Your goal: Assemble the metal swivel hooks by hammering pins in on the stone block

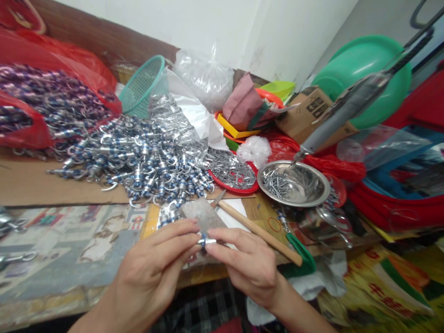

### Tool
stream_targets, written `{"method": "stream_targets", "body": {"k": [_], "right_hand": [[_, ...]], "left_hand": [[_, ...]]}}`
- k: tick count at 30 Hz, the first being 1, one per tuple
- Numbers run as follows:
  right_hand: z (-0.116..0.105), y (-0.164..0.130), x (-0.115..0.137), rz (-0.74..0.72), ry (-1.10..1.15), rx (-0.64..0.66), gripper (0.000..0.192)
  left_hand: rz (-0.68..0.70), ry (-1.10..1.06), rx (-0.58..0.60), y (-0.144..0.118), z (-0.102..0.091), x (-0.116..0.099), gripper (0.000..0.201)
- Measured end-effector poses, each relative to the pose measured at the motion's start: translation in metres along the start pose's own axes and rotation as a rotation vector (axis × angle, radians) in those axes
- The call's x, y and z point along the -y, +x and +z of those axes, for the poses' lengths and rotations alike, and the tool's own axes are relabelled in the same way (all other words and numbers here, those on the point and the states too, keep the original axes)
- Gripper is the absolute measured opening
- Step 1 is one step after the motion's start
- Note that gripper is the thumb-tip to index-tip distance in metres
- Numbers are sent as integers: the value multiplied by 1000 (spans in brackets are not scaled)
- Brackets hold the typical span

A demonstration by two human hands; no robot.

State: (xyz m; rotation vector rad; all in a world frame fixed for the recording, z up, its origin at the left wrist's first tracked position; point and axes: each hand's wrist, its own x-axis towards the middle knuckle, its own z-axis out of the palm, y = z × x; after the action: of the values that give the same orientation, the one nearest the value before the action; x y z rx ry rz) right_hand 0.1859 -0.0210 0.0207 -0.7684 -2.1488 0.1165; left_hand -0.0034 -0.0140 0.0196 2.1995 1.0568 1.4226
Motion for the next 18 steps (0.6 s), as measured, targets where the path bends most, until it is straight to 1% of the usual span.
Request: {"method": "stream_targets", "body": {"k": [2,4,5,7,8,10,12,14,15,17,18], "right_hand": [[2,0,3,65,72,6,32],[5,1,6,138,165,-14,33],[7,2,7,176,210,-32,32],[12,3,9,257,279,-75,27],[15,3,10,301,302,-94,23],[20,3,13,390,337,-117,16],[24,1,15,471,352,-123,13],[25,0,16,537,362,-103,11],[24,0,13,562,376,-63,11],[20,5,-1,575,382,52,8],[17,8,-14,569,332,82,9]], "left_hand": [[-44,-26,30,-1,-2,1,18],[-136,-79,66,-1,-3,2,17],[-200,-117,93,-1,-2,3,16],[-374,-206,121,-2,1,5,16],[-474,-246,110,-4,4,6,16],[-661,-322,40,-9,11,9,17],[-777,-440,-20,-15,16,10,25],[-820,-580,-27,-20,19,12,44],[-824,-635,-12,-22,20,13,52],[-830,-670,22,-23,21,17,61],[-834,-667,44,-22,20,19,61]]}}
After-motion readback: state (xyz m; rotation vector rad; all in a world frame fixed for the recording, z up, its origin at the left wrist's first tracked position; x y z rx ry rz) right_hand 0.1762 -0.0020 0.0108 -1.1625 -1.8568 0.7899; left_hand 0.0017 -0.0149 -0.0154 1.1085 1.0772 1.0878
